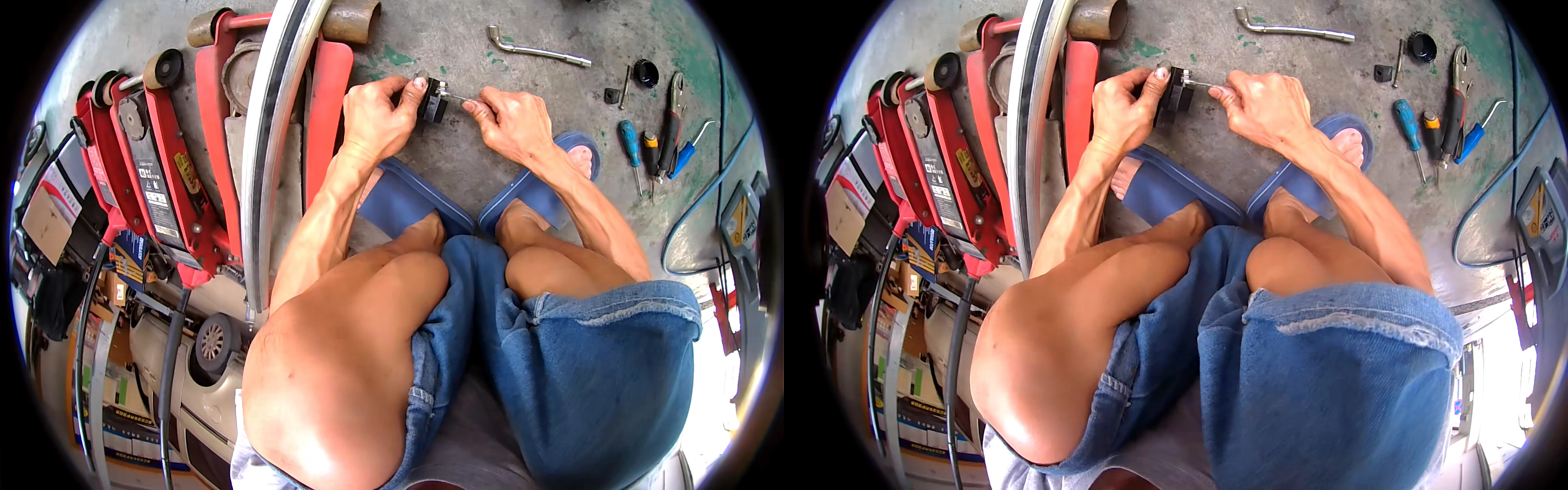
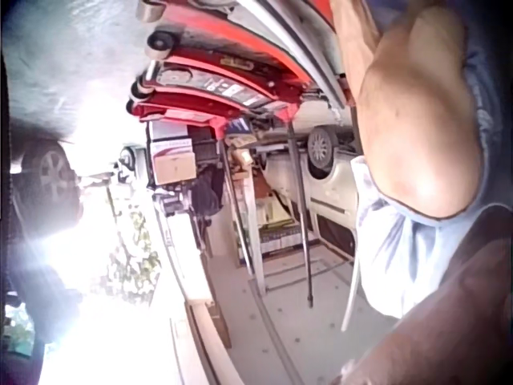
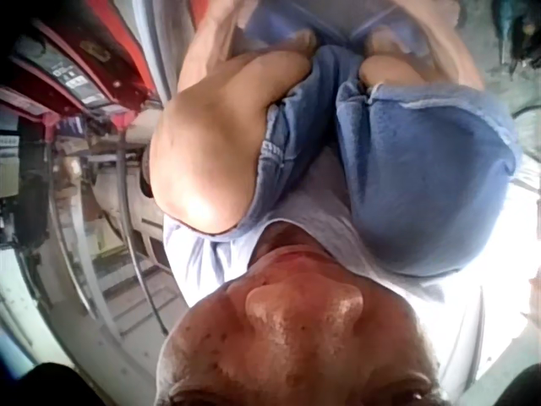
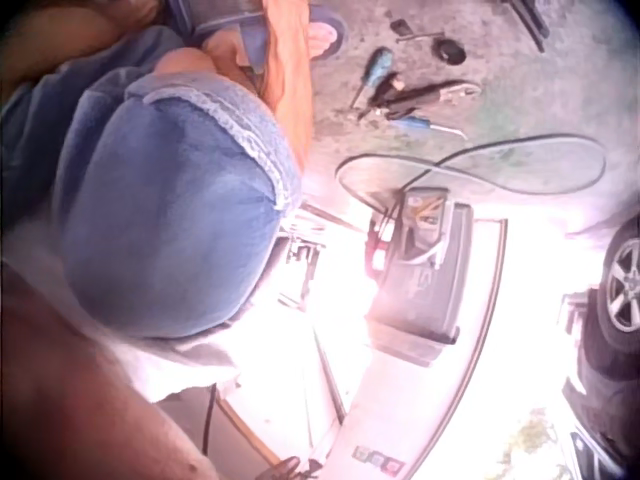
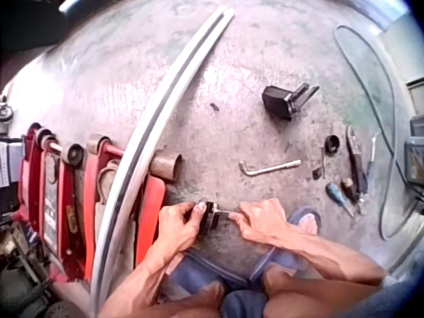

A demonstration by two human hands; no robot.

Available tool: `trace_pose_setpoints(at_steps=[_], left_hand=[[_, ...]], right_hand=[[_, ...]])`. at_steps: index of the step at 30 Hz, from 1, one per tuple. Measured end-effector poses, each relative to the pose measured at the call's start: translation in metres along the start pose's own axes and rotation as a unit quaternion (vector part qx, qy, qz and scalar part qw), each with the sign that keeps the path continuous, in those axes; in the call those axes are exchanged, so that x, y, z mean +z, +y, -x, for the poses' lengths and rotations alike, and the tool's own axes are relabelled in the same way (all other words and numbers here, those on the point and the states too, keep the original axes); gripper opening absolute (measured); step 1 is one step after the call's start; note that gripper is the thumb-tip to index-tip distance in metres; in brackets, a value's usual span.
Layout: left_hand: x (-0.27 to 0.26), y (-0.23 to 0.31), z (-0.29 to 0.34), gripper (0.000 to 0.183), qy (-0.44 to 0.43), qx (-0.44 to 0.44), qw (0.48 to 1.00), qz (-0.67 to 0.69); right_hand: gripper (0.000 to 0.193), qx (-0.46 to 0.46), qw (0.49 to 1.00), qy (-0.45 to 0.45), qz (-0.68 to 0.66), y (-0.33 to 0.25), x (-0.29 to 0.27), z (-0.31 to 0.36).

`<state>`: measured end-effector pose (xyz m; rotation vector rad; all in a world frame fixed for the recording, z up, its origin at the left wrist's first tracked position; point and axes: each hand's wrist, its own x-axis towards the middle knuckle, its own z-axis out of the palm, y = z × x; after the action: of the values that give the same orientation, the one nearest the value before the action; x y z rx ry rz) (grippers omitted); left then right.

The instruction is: The person works on a small black mechanical part by hand while sitting on the floor, using an allen wrench and other hand tools to manipulate small screws and internal components.

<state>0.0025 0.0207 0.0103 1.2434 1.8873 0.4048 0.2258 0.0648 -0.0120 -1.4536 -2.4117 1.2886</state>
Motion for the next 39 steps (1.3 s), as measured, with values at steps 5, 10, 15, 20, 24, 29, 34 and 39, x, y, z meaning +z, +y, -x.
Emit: trace_pose_setpoints(at_steps=[5, 10, 15, 20, 24, 29, 34, 39], left_hand=[[-0.002, 0.004, -0.002, 0.039, 0.005, -0.007, 1.000, 0.010], [0.000, 0.011, -0.003, 0.041, 0.034, -0.018, 0.999, -0.018], [0.007, 0.006, -0.001, 0.040, 0.066, -0.009, 0.998, -0.013], [0.004, 0.010, 0.000, 0.041, 0.052, -0.010, 0.998, -0.037], [0.008, 0.011, 0.004, 0.043, 0.068, -0.016, 0.995, -0.067], [0.014, 0.015, 0.003, 0.043, 0.064, -0.013, 0.996, -0.054], [0.012, 0.018, 0.004, 0.040, 0.060, -0.011, 0.997, -0.053], [0.014, 0.014, 0.005, 0.039, 0.070, -0.001, 0.996, -0.060]], right_hand=[[0.033, -0.052, 0.996, 0.067, -0.001, 0.004, 0.010, -0.002], [0.032, -0.079, 0.996, 0.046, 0.018, 0.009, 0.001, -0.008], [0.026, -0.089, 0.991, 0.047, 0.085, 0.020, -0.007, 0.004], [0.020, -0.050, 0.987, 0.012, 0.153, -0.014, -0.031, 0.010], [0.010, -0.049, 0.976, -0.005, 0.213, -0.037, -0.034, 0.008], [0.013, -0.034, 0.960, -0.038, 0.275, -0.048, -0.046, 0.007], [0.015, -0.027, 0.951, -0.059, 0.301, -0.058, -0.049, 0.006], [0.012, -0.019, 0.947, -0.069, 0.314, -0.067, -0.053, 0.004]])
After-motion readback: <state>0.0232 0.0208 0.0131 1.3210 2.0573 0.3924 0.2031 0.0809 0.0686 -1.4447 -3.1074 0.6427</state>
